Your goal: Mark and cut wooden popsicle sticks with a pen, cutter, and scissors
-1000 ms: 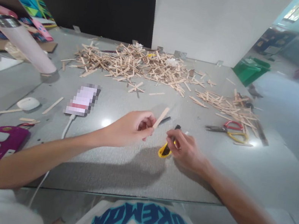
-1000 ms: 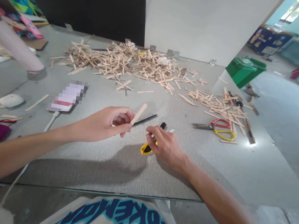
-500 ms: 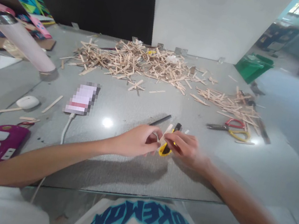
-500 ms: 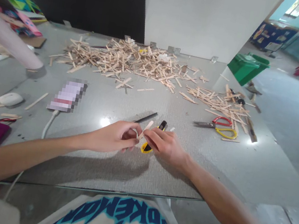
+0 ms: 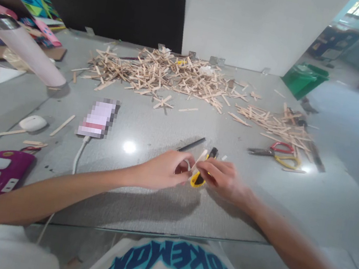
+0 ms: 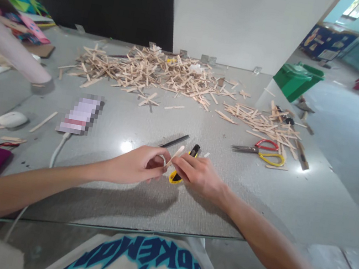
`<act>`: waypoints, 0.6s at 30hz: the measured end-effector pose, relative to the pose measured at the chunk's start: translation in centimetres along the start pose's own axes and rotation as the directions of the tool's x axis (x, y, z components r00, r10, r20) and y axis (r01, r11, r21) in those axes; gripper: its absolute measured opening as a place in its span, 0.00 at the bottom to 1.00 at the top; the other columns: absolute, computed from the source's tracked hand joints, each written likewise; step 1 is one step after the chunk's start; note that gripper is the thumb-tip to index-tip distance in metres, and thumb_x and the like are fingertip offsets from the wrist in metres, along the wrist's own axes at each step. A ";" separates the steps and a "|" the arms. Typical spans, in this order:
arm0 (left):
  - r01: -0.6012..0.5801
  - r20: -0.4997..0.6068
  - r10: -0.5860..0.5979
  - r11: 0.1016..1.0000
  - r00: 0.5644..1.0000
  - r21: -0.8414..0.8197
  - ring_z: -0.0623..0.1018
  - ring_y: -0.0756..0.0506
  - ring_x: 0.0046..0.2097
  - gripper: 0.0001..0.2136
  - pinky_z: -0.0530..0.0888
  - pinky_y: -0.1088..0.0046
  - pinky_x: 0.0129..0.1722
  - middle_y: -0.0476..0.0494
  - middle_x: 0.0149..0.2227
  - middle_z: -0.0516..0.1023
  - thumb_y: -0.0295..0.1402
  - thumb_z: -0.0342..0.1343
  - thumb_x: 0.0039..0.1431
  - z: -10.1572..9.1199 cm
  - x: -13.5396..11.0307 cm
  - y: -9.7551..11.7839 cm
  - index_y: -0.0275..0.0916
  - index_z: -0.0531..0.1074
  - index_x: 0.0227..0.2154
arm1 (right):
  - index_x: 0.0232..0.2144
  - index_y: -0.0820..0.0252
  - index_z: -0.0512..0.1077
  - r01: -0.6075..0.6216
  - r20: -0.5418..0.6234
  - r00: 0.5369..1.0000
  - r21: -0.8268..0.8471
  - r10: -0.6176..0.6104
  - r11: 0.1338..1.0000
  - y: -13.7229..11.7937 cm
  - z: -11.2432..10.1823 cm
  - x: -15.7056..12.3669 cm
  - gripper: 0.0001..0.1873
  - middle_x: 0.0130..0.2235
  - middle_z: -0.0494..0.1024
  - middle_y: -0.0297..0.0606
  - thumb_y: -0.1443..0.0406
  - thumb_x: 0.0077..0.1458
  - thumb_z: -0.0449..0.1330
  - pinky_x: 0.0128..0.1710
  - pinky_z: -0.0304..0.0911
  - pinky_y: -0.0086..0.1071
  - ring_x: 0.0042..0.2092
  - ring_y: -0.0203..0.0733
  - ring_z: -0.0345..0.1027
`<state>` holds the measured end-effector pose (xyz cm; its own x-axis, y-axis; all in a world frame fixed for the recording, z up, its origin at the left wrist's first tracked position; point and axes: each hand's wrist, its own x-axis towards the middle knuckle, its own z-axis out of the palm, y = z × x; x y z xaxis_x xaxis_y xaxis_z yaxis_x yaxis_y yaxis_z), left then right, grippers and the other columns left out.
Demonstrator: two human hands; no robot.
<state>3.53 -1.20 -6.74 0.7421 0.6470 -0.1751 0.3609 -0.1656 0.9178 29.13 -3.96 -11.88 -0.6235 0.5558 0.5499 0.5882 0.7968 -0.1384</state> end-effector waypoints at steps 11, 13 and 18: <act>-0.063 -0.006 0.063 0.998 0.998 0.009 0.81 0.46 0.33 0.05 0.72 0.70 0.32 0.47 0.35 0.84 0.36 0.59 0.72 0.1 0.1 -0.2 0.41 0.72 0.43 | 0.56 0.58 0.78 0.015 0.006 1.000 0.036 -0.015 0.999 0.2 0.1 -0.6 0.12 0.44 0.87 0.43 0.67 0.80 0.55 0.36 0.69 0.32 0.40 0.41 0.81; -0.078 -0.014 0.078 0.997 0.997 -0.007 0.83 0.45 0.36 0.05 0.74 0.70 0.34 0.46 0.36 0.84 0.36 0.60 0.72 0.1 0.0 -0.3 0.41 0.72 0.42 | 0.58 0.58 0.78 0.003 0.024 1.000 0.046 -0.004 0.999 0.1 -0.2 -0.7 0.14 0.46 0.87 0.44 0.68 0.79 0.55 0.38 0.71 0.32 0.42 0.42 0.82; -0.093 -0.024 0.096 0.992 0.995 0.083 0.82 0.45 0.36 0.05 0.73 0.70 0.35 0.48 0.34 0.83 0.37 0.59 0.73 -0.2 0.1 -0.1 0.42 0.74 0.43 | 0.61 0.58 0.77 0.005 0.005 1.000 0.011 -0.005 1.000 -0.4 -1.0 -0.5 0.15 0.47 0.87 0.45 0.68 0.80 0.54 0.39 0.72 0.32 0.42 0.42 0.82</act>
<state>3.48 -0.97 -6.80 0.7594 0.6459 -0.0781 0.3361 -0.2867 0.8972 29.74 -4.83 -11.25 -0.6293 0.5527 0.5463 0.5793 0.8022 -0.1443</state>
